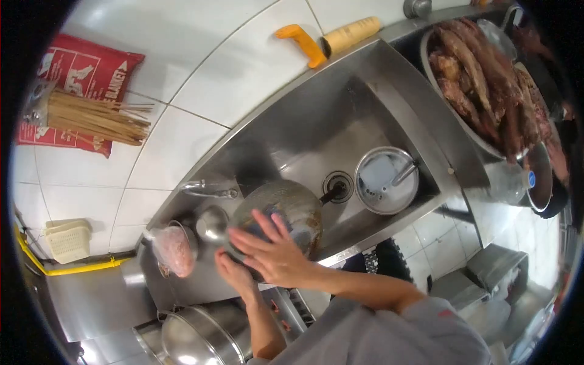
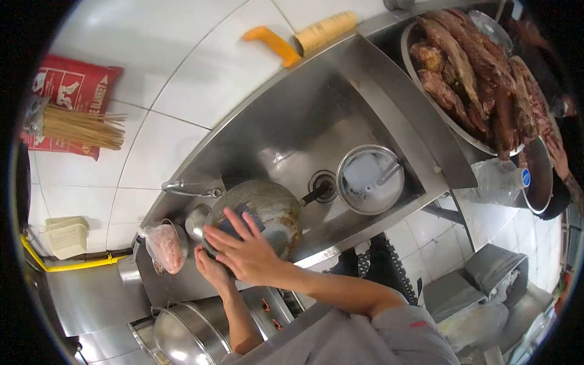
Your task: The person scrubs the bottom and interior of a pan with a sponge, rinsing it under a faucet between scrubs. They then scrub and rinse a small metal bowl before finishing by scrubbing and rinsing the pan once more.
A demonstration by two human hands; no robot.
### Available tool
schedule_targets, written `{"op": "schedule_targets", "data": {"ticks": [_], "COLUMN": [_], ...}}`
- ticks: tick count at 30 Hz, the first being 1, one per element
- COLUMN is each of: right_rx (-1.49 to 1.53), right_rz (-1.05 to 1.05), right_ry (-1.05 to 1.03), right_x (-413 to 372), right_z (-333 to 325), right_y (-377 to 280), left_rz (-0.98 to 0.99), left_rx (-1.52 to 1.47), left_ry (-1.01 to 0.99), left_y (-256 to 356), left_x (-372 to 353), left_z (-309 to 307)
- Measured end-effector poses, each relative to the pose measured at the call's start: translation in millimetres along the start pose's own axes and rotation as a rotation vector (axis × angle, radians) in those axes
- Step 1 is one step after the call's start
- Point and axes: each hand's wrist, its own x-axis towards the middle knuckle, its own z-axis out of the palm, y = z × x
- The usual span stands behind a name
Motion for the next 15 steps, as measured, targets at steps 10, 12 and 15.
{"op": "schedule_targets", "data": {"ticks": [10, 12, 15], "right_rx": [-0.058, -0.064, 0.485], "right_rz": [0.129, 0.111, 0.544], "right_ry": [0.061, 0.065, 0.323], "right_x": [5, -2, -38], "right_z": [11, 14, 4], "right_y": [15, 29, 95], "left_rz": [-0.106, -0.112, -0.107], "left_rx": [-0.147, -0.148, -0.093], "left_ry": [0.021, 0.038, 0.046], "left_y": [-5, -6, -9], "left_x": [5, 8, 9], "left_z": [3, 1, -4]}}
